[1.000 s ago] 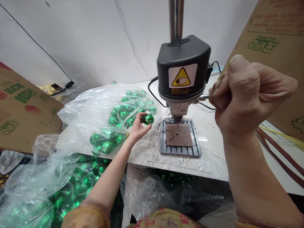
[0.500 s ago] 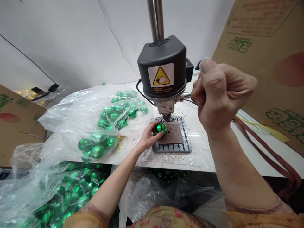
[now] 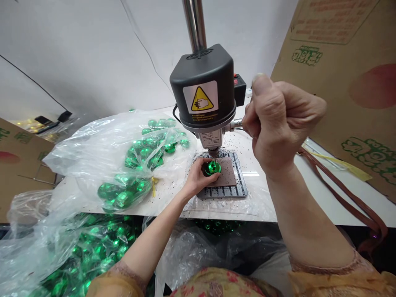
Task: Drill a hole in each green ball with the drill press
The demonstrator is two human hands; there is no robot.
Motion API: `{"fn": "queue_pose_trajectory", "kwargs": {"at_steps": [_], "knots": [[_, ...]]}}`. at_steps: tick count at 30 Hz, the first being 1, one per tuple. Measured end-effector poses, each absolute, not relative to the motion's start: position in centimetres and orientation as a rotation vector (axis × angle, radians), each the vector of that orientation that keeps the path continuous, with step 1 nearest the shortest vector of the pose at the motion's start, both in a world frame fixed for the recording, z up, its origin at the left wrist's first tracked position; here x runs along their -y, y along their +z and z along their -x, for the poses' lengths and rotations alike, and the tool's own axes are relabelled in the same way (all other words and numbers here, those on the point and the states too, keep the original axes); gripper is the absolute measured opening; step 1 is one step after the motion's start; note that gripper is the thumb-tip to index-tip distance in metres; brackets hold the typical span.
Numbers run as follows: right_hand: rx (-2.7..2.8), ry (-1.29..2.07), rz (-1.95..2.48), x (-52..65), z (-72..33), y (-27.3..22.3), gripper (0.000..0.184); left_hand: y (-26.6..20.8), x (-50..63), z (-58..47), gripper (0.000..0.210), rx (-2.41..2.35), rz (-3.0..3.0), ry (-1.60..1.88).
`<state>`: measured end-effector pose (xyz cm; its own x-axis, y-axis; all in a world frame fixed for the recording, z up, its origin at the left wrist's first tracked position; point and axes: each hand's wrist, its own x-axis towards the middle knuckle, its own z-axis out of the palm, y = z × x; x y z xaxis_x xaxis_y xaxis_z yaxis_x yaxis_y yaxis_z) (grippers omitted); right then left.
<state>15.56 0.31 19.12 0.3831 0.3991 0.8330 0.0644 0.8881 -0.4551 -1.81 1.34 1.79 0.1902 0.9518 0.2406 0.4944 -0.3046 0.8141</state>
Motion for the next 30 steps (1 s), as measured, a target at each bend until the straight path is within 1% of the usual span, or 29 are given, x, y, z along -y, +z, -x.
{"fn": "queue_pose_trajectory", "kwargs": {"at_steps": [4, 8, 11, 16, 24, 30], "knots": [[1.162, 0.220, 0.457, -0.3, -15.5, 19.1, 0.044, 1.5, -1.5, 1.1, 0.044, -1.367, -1.987, 1.064], [1.167, 0.205, 0.520, -0.4, -15.5, 19.1, 0.046, 0.7, -1.2, 0.6, 0.054, -1.357, -1.906, 1.075], [1.163, 0.222, 0.494, -0.4, -15.6, 19.1, 0.046, 0.1, -0.8, 0.4, 0.056, -1.337, -1.862, 1.097], [1.156, 0.244, 0.424, -0.4, -15.6, 18.7, 0.043, 0.0, -0.4, 0.2, 0.055, -1.338, -1.849, 1.126], [1.107, 0.183, 0.352, -0.3, -15.1, 16.9, 0.042, -0.1, -0.4, 0.2, 0.055, -1.328, -1.861, 1.118], [1.135, 0.116, 0.392, 0.0, -15.2, 16.0, 0.042, -0.1, -0.4, 0.2, 0.052, -1.322, -1.859, 1.149]]}}
